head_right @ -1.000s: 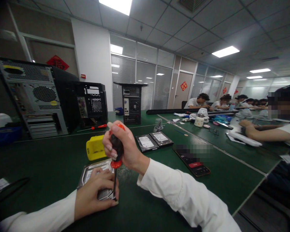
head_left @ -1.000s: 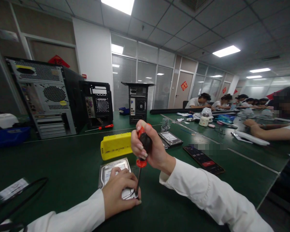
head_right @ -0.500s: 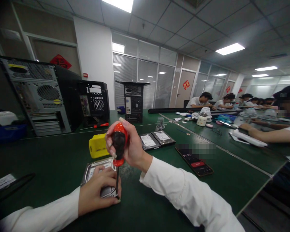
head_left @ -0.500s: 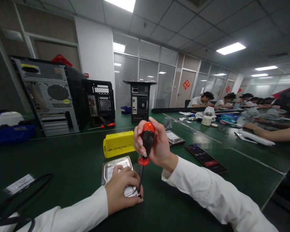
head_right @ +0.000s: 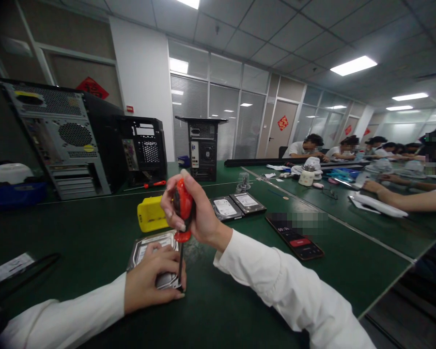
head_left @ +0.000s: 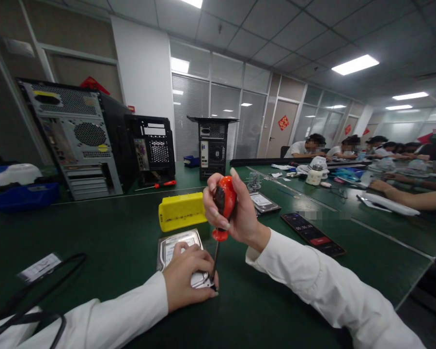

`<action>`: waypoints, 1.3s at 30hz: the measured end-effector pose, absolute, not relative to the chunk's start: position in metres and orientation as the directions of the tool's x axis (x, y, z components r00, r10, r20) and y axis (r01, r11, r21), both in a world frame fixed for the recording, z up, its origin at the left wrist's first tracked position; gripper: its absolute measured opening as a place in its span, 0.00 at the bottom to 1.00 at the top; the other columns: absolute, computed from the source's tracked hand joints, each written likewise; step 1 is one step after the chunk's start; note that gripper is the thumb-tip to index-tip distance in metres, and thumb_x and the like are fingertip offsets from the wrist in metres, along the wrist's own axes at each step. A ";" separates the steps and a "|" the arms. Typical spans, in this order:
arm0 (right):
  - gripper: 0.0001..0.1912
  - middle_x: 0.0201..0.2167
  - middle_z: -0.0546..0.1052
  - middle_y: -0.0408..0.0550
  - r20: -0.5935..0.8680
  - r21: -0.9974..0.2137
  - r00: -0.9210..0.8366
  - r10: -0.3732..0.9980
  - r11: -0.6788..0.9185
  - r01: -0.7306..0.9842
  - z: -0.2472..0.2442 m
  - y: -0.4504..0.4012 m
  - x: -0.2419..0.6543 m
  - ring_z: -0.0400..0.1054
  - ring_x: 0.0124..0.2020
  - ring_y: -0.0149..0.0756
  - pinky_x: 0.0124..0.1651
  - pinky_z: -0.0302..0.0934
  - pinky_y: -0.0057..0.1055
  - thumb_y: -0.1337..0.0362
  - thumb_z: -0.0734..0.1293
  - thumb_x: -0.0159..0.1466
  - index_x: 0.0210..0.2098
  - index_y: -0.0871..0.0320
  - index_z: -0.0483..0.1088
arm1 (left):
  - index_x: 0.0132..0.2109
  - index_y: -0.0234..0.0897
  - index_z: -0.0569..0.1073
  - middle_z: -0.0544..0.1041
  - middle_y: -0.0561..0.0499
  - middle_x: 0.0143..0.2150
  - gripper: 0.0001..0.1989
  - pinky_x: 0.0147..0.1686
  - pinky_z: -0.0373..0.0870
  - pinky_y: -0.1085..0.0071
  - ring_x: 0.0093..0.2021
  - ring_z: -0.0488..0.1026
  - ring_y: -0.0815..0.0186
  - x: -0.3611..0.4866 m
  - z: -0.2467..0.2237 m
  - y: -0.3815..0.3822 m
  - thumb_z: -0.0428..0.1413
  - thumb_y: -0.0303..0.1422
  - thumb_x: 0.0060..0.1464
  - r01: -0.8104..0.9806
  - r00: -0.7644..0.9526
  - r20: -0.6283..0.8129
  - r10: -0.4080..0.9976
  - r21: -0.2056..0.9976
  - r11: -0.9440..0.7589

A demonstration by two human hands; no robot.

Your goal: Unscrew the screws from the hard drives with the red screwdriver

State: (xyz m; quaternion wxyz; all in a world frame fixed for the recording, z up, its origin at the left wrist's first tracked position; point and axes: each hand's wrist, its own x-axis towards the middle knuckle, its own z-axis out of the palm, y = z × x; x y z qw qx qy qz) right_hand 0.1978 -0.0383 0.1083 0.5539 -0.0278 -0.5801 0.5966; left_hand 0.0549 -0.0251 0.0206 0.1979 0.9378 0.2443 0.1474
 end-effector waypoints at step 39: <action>0.11 0.18 0.65 0.36 0.607 -0.754 -0.308 0.733 0.407 -0.516 0.111 -0.042 0.193 0.59 0.12 0.22 0.14 0.52 0.17 0.56 0.61 0.62 0.30 0.58 0.60 | 0.31 0.43 0.77 0.76 0.55 0.38 0.05 0.44 0.46 0.63 0.43 0.68 0.60 0.053 0.020 -0.024 0.65 0.35 0.44 0.393 0.853 0.159 0.498 0.433 -0.811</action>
